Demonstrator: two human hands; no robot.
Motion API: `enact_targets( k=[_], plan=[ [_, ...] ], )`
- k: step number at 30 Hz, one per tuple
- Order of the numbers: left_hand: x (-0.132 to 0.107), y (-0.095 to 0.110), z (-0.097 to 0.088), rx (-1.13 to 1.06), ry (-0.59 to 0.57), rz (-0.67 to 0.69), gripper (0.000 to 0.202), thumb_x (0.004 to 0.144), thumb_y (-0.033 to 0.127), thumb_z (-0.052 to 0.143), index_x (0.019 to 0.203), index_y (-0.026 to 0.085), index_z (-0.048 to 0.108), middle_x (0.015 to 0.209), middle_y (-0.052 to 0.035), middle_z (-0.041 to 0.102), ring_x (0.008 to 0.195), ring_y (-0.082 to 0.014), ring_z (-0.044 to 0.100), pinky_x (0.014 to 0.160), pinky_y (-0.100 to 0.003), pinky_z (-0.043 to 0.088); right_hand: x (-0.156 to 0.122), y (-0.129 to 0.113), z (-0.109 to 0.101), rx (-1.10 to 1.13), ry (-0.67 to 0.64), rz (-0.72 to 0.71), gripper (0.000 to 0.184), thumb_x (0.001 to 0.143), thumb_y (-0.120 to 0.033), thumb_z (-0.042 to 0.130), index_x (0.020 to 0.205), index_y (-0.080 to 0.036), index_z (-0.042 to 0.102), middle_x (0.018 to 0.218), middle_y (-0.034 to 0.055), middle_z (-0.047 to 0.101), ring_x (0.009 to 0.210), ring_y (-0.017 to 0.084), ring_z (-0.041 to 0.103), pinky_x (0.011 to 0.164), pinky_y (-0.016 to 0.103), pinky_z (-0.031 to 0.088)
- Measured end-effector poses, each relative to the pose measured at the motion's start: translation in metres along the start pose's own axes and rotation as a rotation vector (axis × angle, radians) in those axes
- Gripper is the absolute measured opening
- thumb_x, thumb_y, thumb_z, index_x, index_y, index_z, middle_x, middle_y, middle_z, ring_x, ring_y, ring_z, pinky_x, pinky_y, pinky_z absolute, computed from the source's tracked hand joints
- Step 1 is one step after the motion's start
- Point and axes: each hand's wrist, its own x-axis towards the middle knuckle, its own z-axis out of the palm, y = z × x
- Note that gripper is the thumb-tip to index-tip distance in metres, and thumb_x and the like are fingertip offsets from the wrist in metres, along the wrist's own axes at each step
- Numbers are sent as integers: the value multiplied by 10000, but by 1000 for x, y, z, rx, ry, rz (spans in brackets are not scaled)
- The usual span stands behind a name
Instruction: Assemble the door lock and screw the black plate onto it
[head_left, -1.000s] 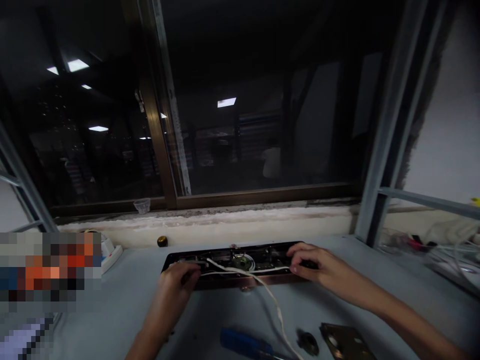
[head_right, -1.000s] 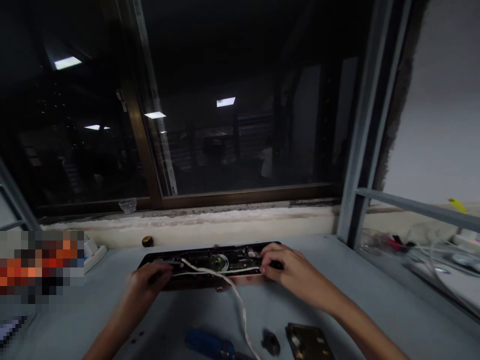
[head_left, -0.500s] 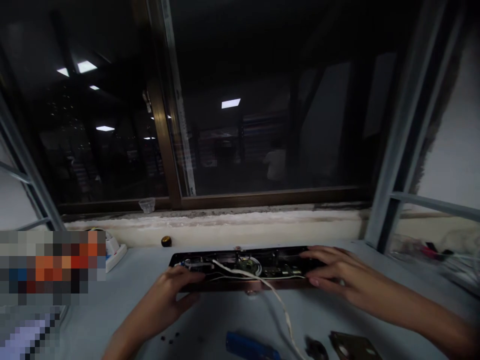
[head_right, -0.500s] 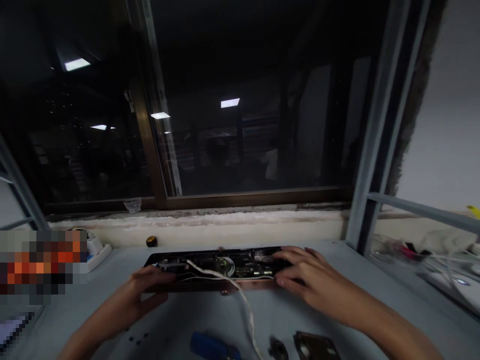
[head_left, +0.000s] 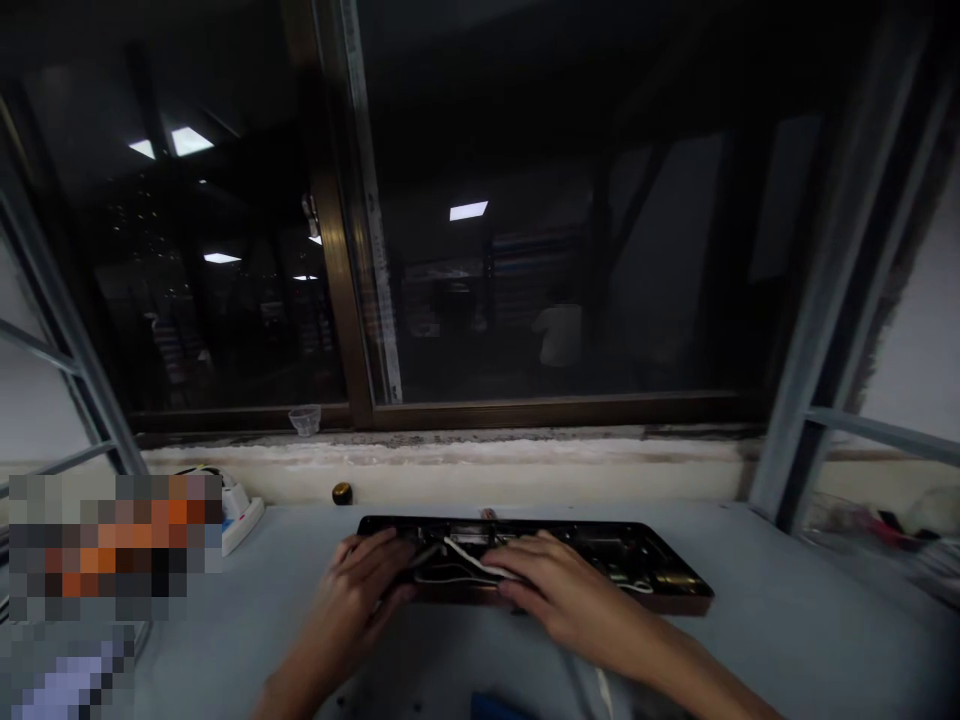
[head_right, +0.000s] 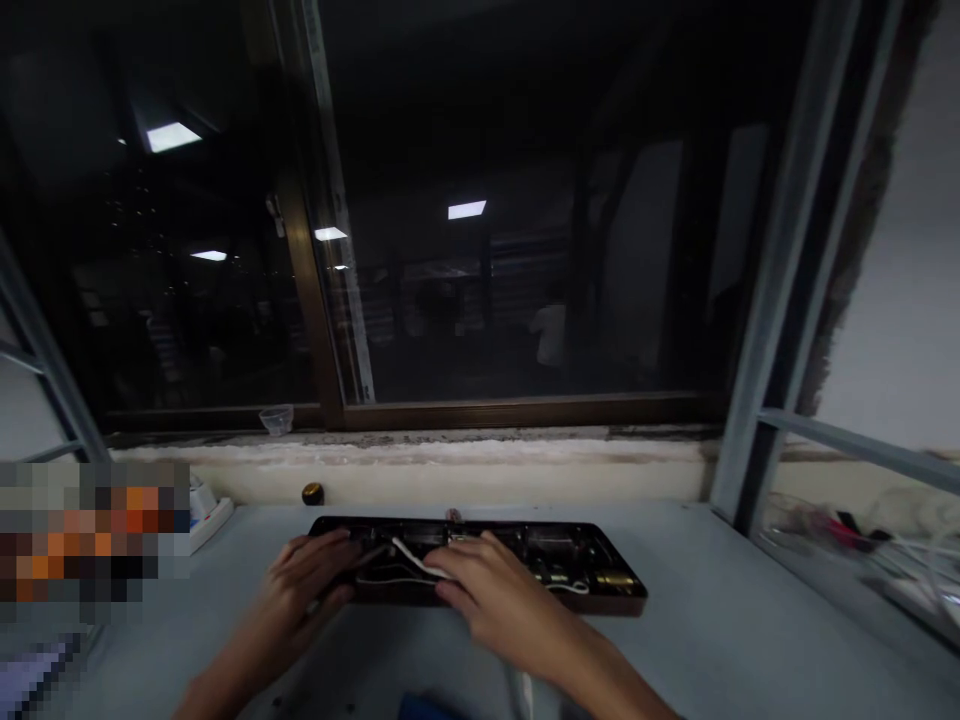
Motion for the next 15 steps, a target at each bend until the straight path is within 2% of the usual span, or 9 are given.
enact_targets(
  k=[2, 5, 7, 10, 12, 15],
  plan=[
    [1, -1, -3, -14, -105, 16, 268, 848, 266, 407, 1069, 239, 556, 1041, -43, 633, 1079, -217, 502, 847, -369, 427, 10, 7, -6, 101, -26, 25, 282, 834, -260, 414, 1030, -243, 615, 1018, 29, 649, 958, 197, 565, 827, 322, 413],
    [3, -1, -6, -64, -150, -7, 250, 851, 246, 397, 1002, 238, 596, 1000, -31, 650, 1053, -207, 523, 851, -364, 433, 26, 19, -17, 152, -11, 15, 287, 833, -231, 403, 986, -226, 646, 959, 33, 670, 899, 179, 588, 786, 280, 425],
    [4, 0, -5, -87, -128, -26, 246, 847, 249, 405, 984, 232, 609, 983, -29, 657, 1026, -206, 540, 837, -357, 448, 36, 24, -22, 105, -17, -11, 296, 823, -188, 402, 961, -214, 662, 918, 46, 677, 863, 177, 595, 762, 269, 425],
    [5, 2, 1, -68, -63, -82, 249, 845, 254, 408, 943, 228, 635, 939, -32, 671, 999, -208, 554, 819, -350, 467, 43, 26, -24, 20, -111, -66, 300, 788, -128, 428, 928, -210, 681, 860, 52, 677, 831, 175, 595, 737, 252, 416],
    [3, 2, 5, -51, -22, -101, 257, 845, 265, 415, 1004, 239, 616, 970, -34, 663, 1010, -204, 548, 844, -360, 461, 43, 27, -24, -14, -173, -98, 307, 771, -100, 441, 921, -214, 684, 826, 49, 664, 805, 164, 590, 717, 235, 410],
    [0, -1, 7, -99, -5, -42, 320, 850, 253, 412, 1153, 279, 516, 1091, -15, 613, 1091, -187, 496, 911, -367, 426, 40, 30, -22, -55, -183, -111, 312, 769, -90, 445, 928, -222, 679, 829, 47, 622, 781, 148, 572, 688, 220, 402]
  ],
)
